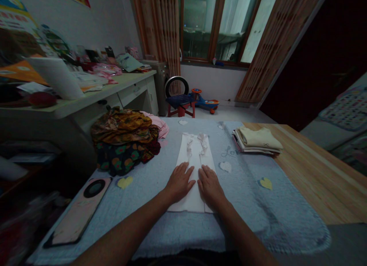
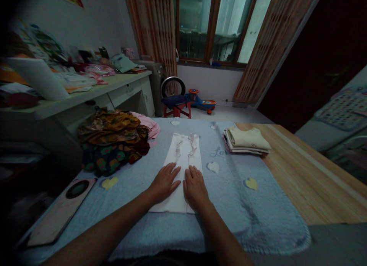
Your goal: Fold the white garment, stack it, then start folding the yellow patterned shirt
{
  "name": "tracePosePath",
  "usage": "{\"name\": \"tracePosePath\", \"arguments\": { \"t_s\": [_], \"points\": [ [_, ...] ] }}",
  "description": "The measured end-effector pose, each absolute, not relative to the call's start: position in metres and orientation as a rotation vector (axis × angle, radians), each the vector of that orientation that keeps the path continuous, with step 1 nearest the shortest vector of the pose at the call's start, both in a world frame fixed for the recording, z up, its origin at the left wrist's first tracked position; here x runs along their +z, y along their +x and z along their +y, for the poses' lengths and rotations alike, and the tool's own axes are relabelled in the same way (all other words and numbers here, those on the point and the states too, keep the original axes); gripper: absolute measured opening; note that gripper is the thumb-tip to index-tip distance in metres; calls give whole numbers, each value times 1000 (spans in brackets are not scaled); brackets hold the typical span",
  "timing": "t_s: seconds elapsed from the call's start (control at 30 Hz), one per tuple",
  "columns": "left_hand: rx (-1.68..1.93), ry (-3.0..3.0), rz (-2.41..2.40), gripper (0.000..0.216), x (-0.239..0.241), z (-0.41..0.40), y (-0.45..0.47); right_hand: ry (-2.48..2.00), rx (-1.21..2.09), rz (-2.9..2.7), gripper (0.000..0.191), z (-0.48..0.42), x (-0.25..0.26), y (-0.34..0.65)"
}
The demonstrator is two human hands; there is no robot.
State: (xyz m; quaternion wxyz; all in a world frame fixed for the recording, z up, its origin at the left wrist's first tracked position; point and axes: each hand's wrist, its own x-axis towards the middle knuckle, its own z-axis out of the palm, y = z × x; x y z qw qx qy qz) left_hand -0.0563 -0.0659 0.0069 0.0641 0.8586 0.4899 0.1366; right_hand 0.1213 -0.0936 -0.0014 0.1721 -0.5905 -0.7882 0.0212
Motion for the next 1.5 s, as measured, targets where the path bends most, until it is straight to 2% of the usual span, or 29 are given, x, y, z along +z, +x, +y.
{"name": "tracePosePath", "arguments": {
  "t_s": [0.13,0.47,0.63,0.8,1.33,1.5],
  "points": [
    [483,2542,1580,52,15,-59,-51,-1614,65,-2198,39,-97,2,123],
    [395,2571,1612,23,25,-59,-42,-1508,149,-2134,24,-108,9,129],
    [445,2691,1329,34,21,-54,-35,-1512,87,-2060,35,-112,0,134],
    [469,2736,1042,38,10,-44,-26,-1558,103,-2058,34,-114,-1,140],
    [537,2642,954,33,12,-45,-28,-1287,451,-2176,32,-144,26,155],
    [541,2628,925,36,13,-46,-29,-1331,529,-2130,29,-147,28,159]
  ]
}}
